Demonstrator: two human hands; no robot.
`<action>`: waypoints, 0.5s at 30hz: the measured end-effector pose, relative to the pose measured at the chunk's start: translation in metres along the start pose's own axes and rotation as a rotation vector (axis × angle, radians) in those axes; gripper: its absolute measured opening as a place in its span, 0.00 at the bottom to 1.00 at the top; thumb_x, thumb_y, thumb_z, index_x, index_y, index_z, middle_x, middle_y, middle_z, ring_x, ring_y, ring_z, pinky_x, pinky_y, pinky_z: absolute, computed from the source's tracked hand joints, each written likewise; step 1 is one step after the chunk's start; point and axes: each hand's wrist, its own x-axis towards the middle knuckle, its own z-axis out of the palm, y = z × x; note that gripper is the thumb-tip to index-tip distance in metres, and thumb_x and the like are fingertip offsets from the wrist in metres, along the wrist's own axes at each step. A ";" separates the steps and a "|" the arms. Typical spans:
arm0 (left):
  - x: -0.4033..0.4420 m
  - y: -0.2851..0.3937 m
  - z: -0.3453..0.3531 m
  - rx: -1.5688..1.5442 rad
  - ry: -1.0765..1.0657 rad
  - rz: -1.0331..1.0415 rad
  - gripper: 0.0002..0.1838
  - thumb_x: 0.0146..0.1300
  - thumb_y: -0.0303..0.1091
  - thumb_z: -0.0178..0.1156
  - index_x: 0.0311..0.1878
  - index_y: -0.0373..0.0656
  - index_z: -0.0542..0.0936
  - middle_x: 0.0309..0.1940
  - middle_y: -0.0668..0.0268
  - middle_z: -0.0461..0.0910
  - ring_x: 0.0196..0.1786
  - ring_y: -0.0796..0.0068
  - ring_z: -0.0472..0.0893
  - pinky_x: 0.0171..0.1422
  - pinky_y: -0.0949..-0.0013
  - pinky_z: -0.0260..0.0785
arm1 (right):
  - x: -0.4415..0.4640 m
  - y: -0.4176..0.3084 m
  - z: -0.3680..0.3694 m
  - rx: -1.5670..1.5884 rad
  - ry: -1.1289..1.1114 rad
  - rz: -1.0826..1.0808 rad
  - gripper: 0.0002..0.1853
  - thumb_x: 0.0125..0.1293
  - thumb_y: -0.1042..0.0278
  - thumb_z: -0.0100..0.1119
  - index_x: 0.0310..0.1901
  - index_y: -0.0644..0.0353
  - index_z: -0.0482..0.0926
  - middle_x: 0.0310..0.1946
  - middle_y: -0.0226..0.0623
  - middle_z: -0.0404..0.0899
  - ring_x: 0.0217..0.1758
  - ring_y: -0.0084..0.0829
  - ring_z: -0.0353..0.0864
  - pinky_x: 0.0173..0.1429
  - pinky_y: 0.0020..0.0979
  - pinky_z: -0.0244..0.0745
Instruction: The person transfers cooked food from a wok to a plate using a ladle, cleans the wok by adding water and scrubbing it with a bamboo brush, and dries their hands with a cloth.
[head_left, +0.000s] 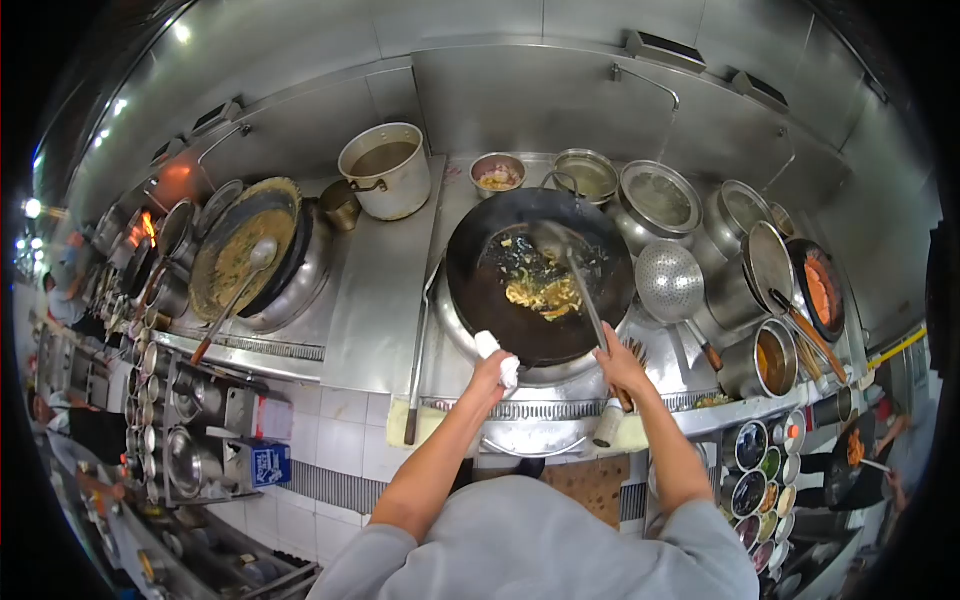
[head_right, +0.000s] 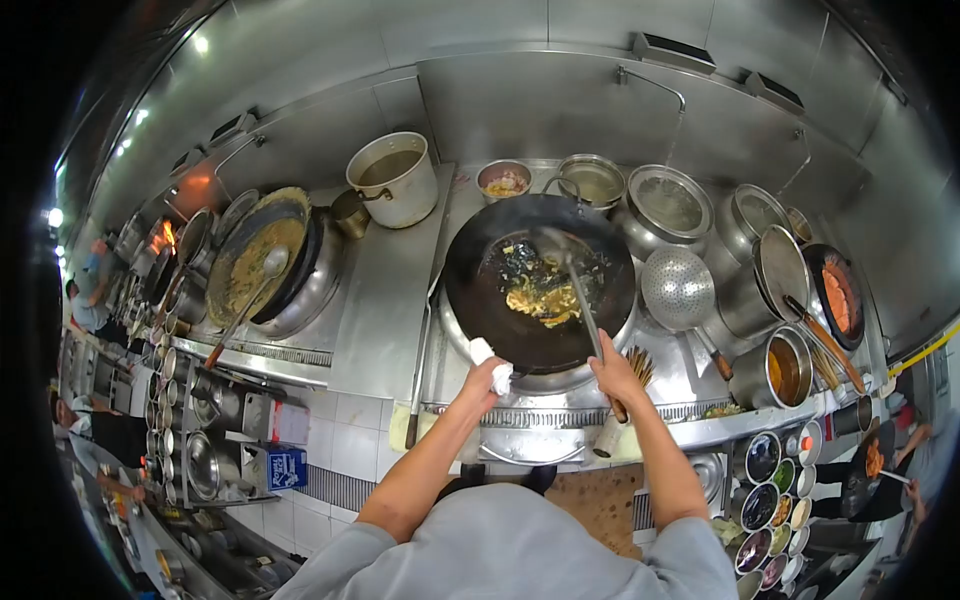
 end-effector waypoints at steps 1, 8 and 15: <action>0.000 0.002 -0.004 0.001 -0.008 0.000 0.05 0.58 0.24 0.58 0.38 0.38 0.74 0.26 0.65 0.76 0.26 0.71 0.78 0.25 0.66 0.70 | -0.015 -0.005 -0.005 0.005 0.002 0.005 0.35 0.69 0.68 0.54 0.75 0.49 0.51 0.17 0.29 0.67 0.12 0.21 0.66 0.14 0.29 0.61; -0.030 0.031 -0.035 0.176 -0.025 0.159 0.10 0.54 0.23 0.57 0.41 0.39 0.73 0.30 0.66 0.75 0.29 0.71 0.78 0.31 0.67 0.71 | -0.099 -0.022 0.011 0.206 0.035 0.083 0.33 0.71 0.68 0.51 0.75 0.49 0.51 0.17 0.29 0.67 0.12 0.22 0.66 0.14 0.29 0.62; -0.049 0.046 -0.040 0.104 -0.051 0.194 0.09 0.54 0.23 0.59 0.38 0.41 0.71 0.27 0.66 0.74 0.26 0.73 0.77 0.26 0.67 0.69 | -0.142 -0.068 0.084 0.408 -0.130 0.176 0.34 0.71 0.68 0.52 0.76 0.46 0.50 0.22 0.28 0.66 0.14 0.20 0.64 0.15 0.27 0.63</action>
